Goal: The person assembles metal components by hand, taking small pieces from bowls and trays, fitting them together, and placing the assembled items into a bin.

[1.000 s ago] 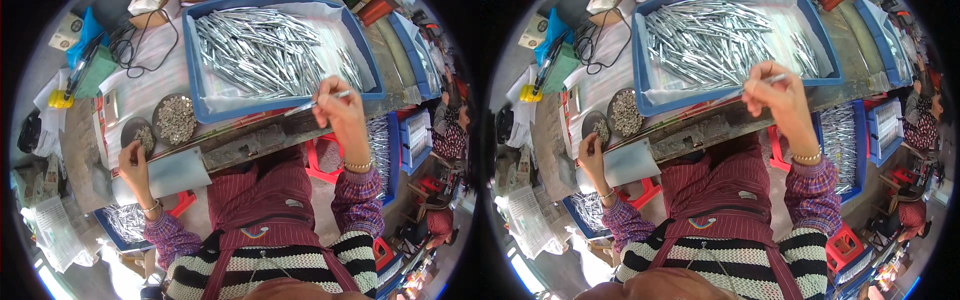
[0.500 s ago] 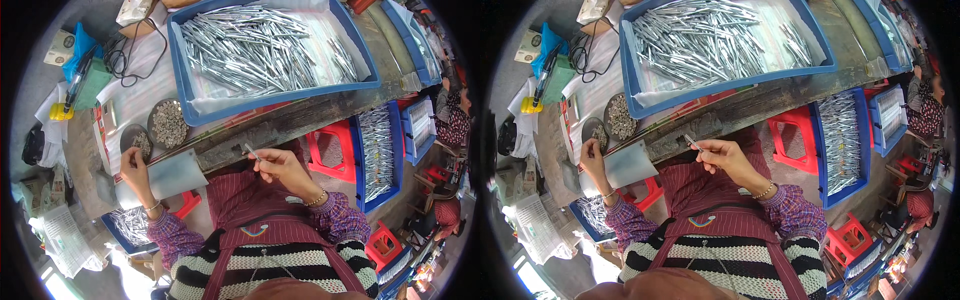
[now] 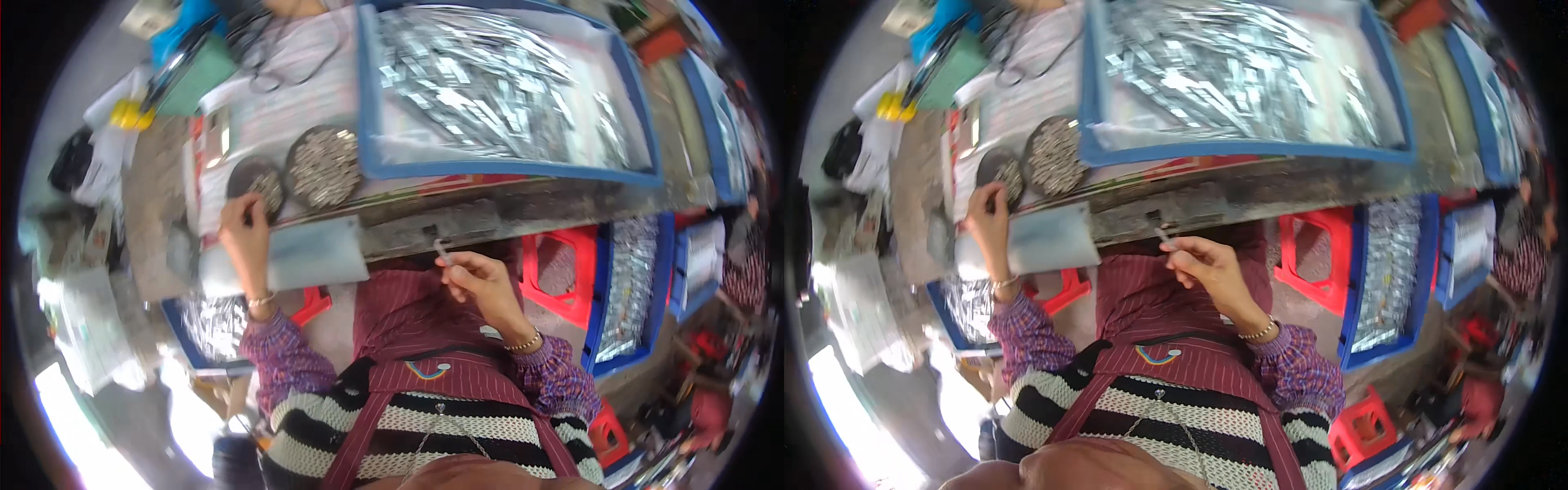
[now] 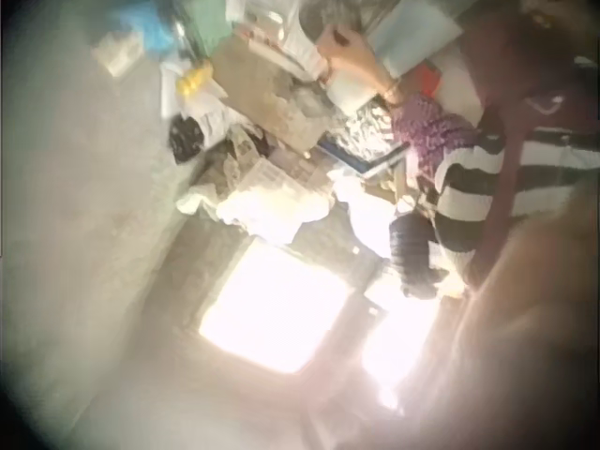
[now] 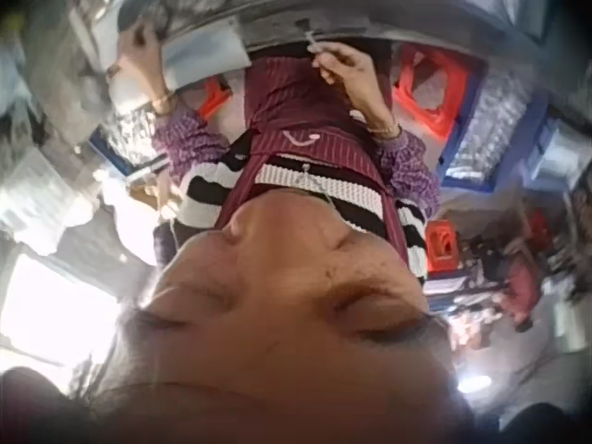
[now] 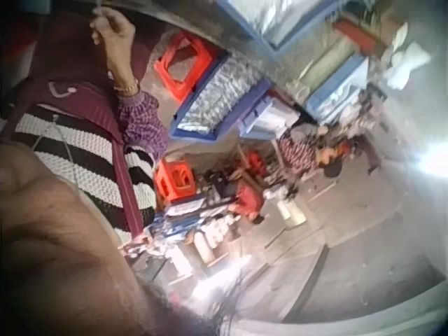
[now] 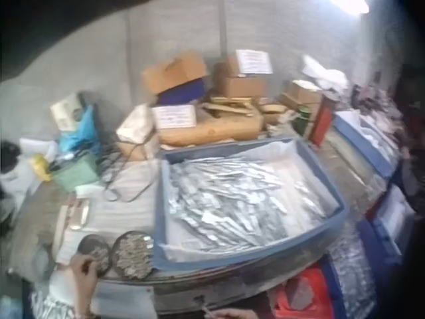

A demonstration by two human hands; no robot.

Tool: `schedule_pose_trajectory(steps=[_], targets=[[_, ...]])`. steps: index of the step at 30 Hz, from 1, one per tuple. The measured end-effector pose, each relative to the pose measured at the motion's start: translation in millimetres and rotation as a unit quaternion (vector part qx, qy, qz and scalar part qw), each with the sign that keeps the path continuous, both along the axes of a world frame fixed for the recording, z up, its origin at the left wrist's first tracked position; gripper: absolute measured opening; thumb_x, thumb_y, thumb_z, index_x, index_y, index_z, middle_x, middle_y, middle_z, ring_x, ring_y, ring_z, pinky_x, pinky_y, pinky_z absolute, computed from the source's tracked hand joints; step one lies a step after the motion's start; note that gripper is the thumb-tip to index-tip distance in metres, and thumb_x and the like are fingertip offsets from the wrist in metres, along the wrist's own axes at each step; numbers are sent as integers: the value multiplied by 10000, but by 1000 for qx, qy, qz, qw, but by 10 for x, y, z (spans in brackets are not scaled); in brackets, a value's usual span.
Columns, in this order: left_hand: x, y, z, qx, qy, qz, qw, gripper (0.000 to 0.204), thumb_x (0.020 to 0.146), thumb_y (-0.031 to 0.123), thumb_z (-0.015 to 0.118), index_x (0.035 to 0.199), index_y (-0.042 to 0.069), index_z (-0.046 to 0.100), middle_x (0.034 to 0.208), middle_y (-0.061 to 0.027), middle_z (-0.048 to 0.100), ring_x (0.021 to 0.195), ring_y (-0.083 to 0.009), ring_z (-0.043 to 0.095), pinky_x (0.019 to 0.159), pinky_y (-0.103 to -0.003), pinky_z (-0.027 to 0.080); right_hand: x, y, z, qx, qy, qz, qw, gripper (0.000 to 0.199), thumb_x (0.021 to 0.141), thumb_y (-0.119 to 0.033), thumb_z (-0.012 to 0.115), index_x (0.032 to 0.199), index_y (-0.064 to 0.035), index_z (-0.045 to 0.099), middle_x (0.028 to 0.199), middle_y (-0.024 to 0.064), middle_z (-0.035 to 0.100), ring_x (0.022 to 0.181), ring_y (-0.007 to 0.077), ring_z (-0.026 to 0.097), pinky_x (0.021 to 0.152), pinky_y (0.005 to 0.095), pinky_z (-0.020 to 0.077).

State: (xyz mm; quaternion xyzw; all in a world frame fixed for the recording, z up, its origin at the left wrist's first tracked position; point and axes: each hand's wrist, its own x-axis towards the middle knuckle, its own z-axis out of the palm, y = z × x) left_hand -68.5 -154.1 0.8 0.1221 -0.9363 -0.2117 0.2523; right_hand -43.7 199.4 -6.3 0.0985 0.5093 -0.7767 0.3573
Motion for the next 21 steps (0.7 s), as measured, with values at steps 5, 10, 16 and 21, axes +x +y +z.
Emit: schedule_pose_trajectory(steps=[5, 10, 16, 21], targets=[[-104, 107, 37, 63, 18, -1, 998, 50, 741, 22, 598, 787, 31, 614, 706, -100, 569, 630, -228, 547, 571, -302, 428, 51, 24, -37, 26, 5, -1, 1000, 208, 867, -102, 557, 1040, 4, 602, 785, 25, 589, 604, 53, 503, 522, 175, 387], [-34, 43, 102, 127, 33, -6, 991, 89, 726, 26, 630, 814, 28, 640, 721, -66, 581, 602, -170, 517, 562, -264, 419, 48, -60, -21, 26, 5, 6, 1000, 201, 873, -96, 548, 1036, 12, 593, 787, 23, 582, 609, 55, 506, 530, 175, 389], [-219, 152, 125, 48, 27, -66, 996, 104, 697, 31, 648, 795, 62, 661, 735, -55, 586, 698, -206, 530, 629, -301, 433, 53, -129, -19, 22, -1, 27, 999, 218, 866, -120, 573, 1038, 13, 594, 801, 25, 583, 628, 54, 506, 545, 175, 396], [-148, 101, 121, 41, -7, -52, 998, 109, 695, 36, 647, 799, 62, 664, 743, -60, 583, 726, -209, 535, 655, -310, 438, 85, -135, -42, 29, -5, 40, 999, 231, 859, -132, 587, 1046, 3, 599, 804, 18, 589, 626, 47, 505, 542, 171, 396]])
